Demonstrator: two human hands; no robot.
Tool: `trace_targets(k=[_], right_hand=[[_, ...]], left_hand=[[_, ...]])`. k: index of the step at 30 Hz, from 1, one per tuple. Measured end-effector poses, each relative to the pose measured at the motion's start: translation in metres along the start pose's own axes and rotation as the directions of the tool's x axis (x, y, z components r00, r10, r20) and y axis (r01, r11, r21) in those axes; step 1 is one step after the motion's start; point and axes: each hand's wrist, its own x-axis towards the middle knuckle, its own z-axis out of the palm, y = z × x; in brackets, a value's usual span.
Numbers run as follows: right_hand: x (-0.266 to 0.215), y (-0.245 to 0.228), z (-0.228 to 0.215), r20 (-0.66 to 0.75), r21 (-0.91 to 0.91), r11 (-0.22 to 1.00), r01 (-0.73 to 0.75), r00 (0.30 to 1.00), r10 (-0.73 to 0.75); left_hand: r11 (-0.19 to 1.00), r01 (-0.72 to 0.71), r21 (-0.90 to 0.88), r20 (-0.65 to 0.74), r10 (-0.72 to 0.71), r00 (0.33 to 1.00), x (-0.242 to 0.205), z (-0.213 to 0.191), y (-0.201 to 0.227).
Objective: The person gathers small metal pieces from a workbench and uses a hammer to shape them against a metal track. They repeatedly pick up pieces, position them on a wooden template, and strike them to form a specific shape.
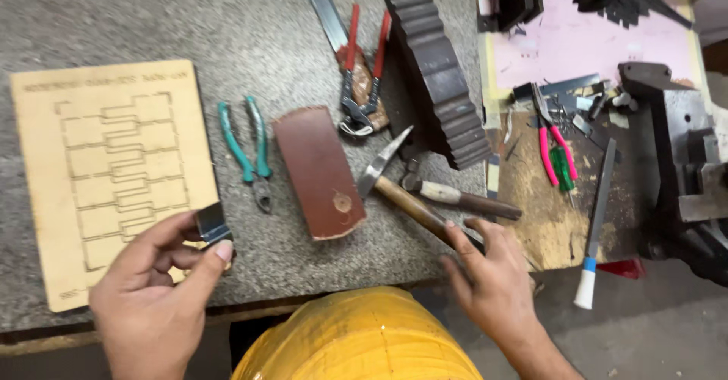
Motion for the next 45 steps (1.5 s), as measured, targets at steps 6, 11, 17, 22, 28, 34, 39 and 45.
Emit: trace_targets(k=[6,11,17,22,28,34,39,45], right_hand=[[0.058,-0.08,0.048,0.077,0.176,0.951,0.254,0.96,-0.27],[0.138,-0.113,0.09,-0.158,0.028,0.967,0.252,0.957,-0.245],[0.146,-0.154,0.089,-0.263,0.099,0.971,0.219,0.946,-0.187],[0.113,-0.206,0.092,-0.093,0.422,0.864,0.275,0.961,-0.261],[0.125,-0.253,0.117,0.061,0.569,0.77,0.288,0.919,-0.389],[0.131,-0.262,0.138,0.126,0.618,0.751,0.234,0.913,-0.389],[0.133,-0.258,0.14,0.162,0.627,0.743,0.235,0.893,-0.42],[0.139,-0.257,0.136,0.189,0.638,0.737,0.222,0.883,-0.429]], left_hand=[[0.957,-0.052,0.286,0.062,0.035,0.997,0.012,-0.04,0.0],[0.81,-0.254,0.529,0.163,0.197,0.967,0.026,-0.086,-0.002],[0.63,-0.469,0.619,0.372,0.29,0.882,0.046,-0.127,-0.033],[0.613,-0.603,0.51,0.487,0.371,0.79,0.057,-0.146,-0.051],[0.62,-0.632,0.464,0.584,0.322,0.745,0.073,-0.176,-0.05],[0.592,-0.698,0.403,0.624,0.381,0.682,0.084,-0.173,-0.065],[0.629,-0.692,0.355,0.688,0.326,0.649,0.094,-0.18,-0.067],[0.651,-0.695,0.306,0.71,0.33,0.622,0.1,-0.18,-0.059]])
